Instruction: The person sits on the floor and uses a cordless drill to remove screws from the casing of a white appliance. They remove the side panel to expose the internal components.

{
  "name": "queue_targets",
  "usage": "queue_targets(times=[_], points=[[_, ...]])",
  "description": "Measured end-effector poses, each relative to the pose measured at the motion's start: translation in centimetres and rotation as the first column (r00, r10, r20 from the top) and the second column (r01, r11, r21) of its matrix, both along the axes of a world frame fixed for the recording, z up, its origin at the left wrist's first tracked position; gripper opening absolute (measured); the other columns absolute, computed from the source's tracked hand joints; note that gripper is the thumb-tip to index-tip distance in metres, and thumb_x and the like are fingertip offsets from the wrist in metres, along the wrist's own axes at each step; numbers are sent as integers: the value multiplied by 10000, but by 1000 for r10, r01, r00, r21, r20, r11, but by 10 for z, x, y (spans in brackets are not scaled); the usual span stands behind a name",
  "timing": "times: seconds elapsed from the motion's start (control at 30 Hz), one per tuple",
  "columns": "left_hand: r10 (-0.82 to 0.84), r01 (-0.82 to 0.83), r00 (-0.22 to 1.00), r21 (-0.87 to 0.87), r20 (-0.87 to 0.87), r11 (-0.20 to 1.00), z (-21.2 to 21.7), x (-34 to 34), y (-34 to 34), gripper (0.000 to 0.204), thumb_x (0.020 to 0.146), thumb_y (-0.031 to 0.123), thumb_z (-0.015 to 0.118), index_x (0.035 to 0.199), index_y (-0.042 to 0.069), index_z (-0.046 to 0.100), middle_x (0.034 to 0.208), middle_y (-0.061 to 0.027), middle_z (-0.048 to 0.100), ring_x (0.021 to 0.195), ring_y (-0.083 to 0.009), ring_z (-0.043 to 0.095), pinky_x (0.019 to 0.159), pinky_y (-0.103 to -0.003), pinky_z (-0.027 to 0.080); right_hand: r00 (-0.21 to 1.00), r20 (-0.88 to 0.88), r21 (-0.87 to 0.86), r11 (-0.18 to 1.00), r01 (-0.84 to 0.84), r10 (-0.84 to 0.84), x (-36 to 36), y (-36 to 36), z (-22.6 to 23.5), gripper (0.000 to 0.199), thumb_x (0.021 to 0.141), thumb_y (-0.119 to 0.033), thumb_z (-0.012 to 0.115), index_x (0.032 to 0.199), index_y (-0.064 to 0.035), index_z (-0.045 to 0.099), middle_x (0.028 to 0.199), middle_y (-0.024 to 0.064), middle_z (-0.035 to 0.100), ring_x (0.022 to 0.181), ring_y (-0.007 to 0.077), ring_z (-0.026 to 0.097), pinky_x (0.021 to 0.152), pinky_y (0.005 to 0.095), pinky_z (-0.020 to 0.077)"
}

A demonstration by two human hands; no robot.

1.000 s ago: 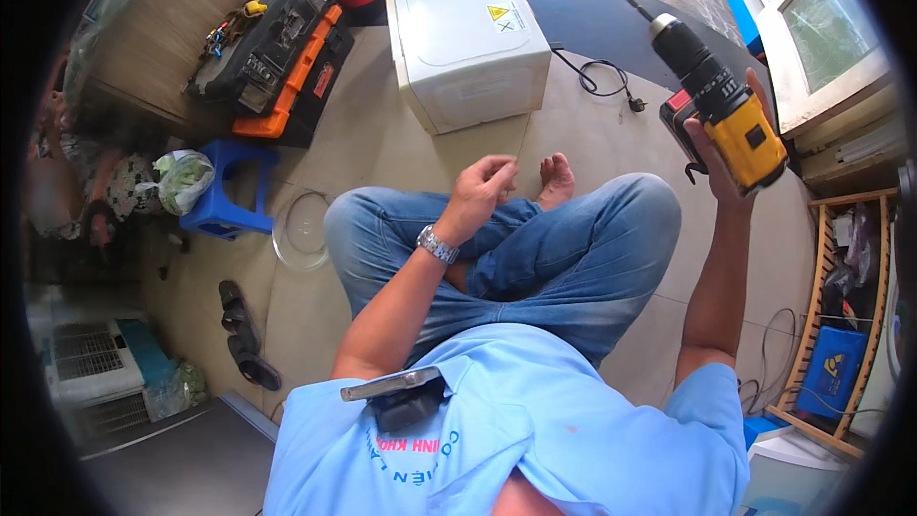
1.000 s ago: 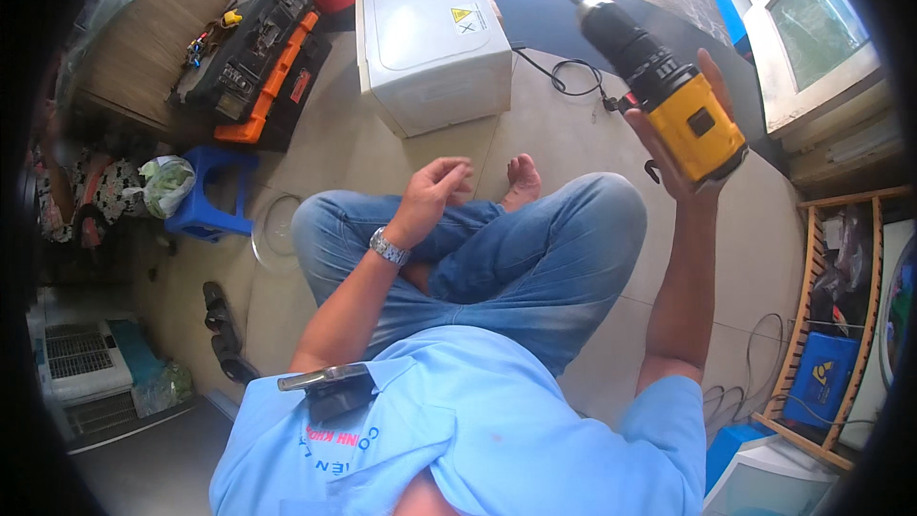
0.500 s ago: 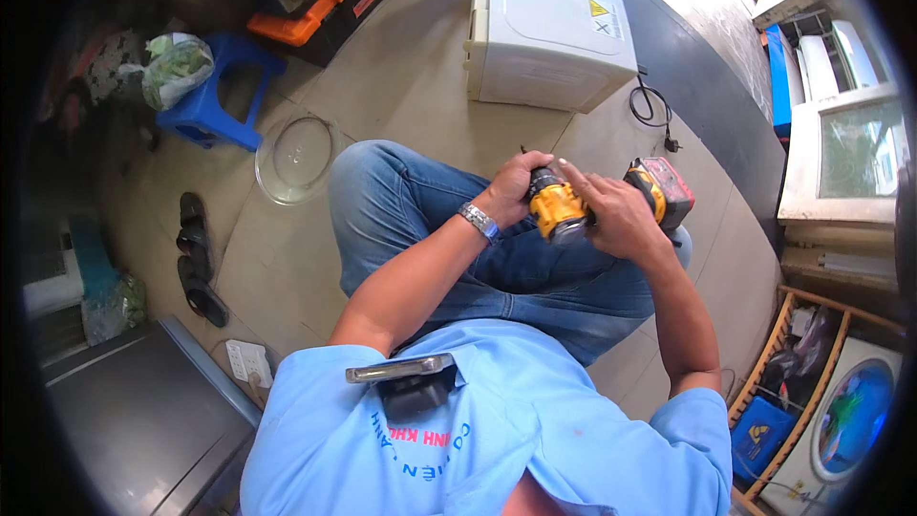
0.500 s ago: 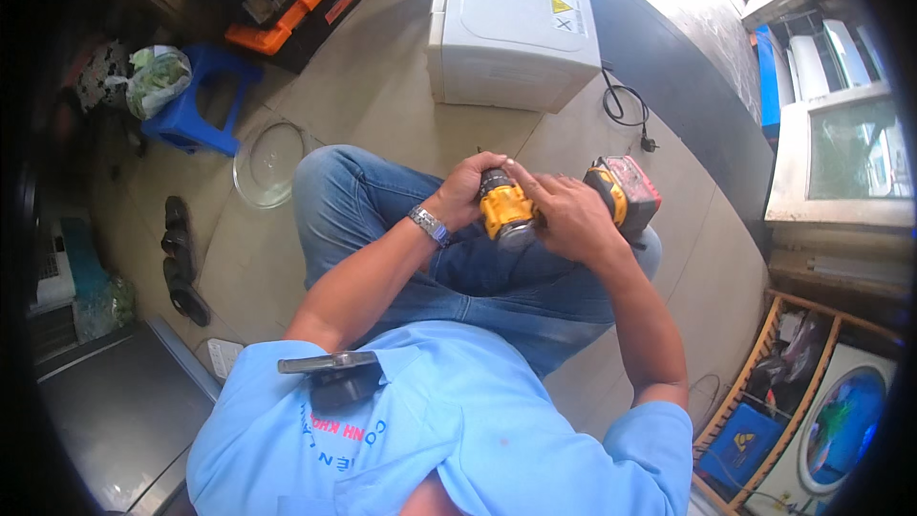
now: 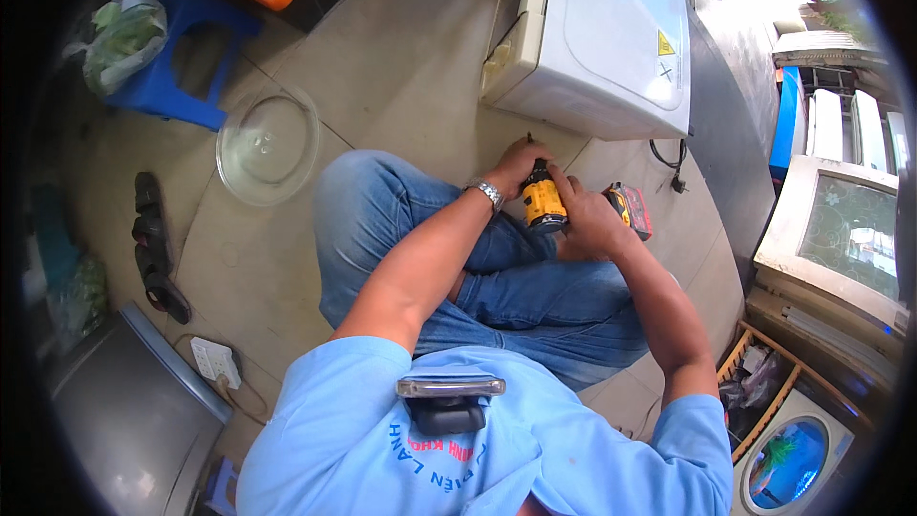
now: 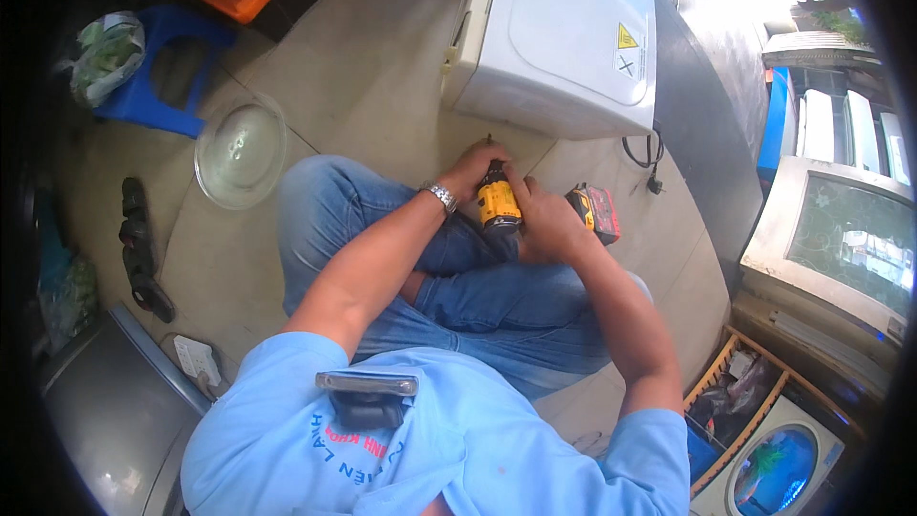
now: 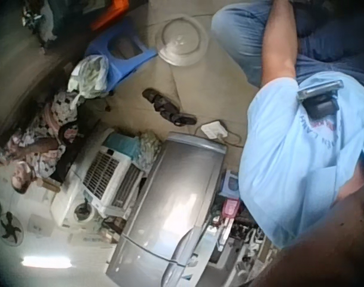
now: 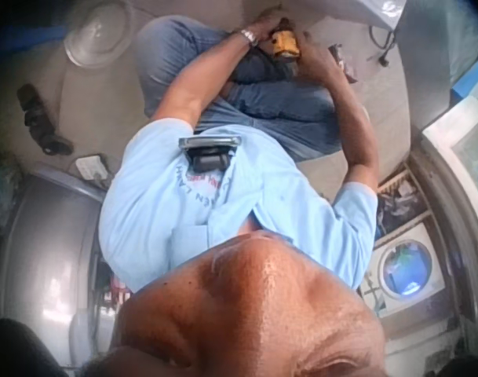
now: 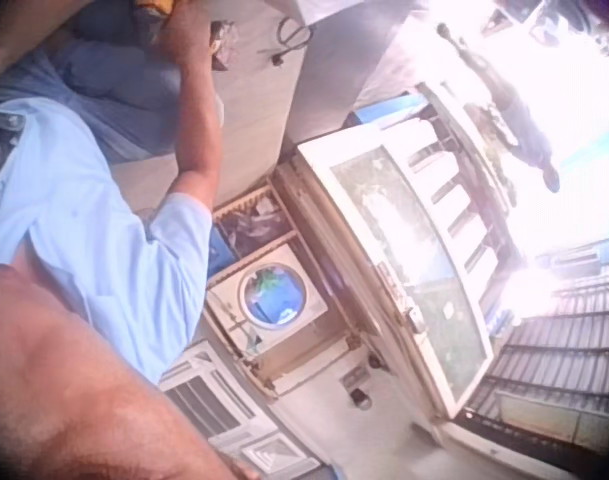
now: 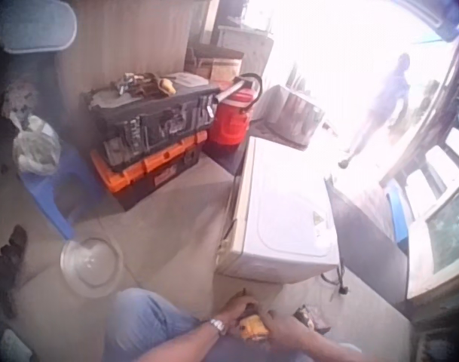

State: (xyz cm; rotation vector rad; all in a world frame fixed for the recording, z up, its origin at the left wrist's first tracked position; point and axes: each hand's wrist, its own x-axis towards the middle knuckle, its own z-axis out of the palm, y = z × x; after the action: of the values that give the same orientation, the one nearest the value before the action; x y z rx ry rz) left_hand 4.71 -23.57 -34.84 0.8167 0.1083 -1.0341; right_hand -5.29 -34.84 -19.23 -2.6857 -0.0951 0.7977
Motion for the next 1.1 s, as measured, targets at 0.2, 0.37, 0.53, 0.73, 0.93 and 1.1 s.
queue_targets(times=[0.2,0.37,0.53,0.73,0.93,1.1], points=[[-2,2,1000,-1,-25,1000,-4,6,-9,180,796,108,665,920,41,553,802,-55,595,682,-153,579,633,-300,496,990,47,283,953,112,-131,0,-29,-37,986,657,-64,739,1510,-37,245,1196,318,606,1097,477,601,943,472,487],[16,-25,993,67,118,997,4,9,-9,161,815,132,667,924,43,589,822,-55,614,751,-158,595,693,-299,498,957,-111,155,947,282,-267,1,-24,-47,881,693,-48,705,1471,-25,291,1215,295,607,1149,466,578,964,501,473],[-256,-67,808,515,530,854,-12,6,-19,318,796,257,703,969,-1,632,855,-130,651,808,-254,642,761,-365,515,989,-58,-107,986,129,-136,-7,-24,-78,794,735,-36,649,1444,14,297,1232,269,600,1100,423,616,905,478,516],[-419,-216,651,684,633,697,0,9,-26,499,743,414,749,982,-18,684,956,-210,656,920,-376,655,850,-441,521,996,-51,-217,974,62,-74,-5,-29,-83,794,721,-47,643,1433,40,305,1213,253,596,1040,408,644,838,474,539],[-453,-382,546,691,705,615,-5,9,-28,521,741,453,752,981,-5,690,1028,-195,644,944,-362,650,828,-457,529,999,15,-198,979,51,-49,-6,-33,-101,783,709,-58,645,1415,51,324,1203,252,600,1033,401,648,835,472,542],[-481,-345,544,706,687,619,-1,9,-27,569,751,491,745,1030,-2,688,1033,-200,649,943,-361,651,823,-453,528,992,62,-126,986,114,-106,-12,-36,-111,751,706,-58,660,1383,39,350,1189,243,606,1027,409,649,827,477,546]])
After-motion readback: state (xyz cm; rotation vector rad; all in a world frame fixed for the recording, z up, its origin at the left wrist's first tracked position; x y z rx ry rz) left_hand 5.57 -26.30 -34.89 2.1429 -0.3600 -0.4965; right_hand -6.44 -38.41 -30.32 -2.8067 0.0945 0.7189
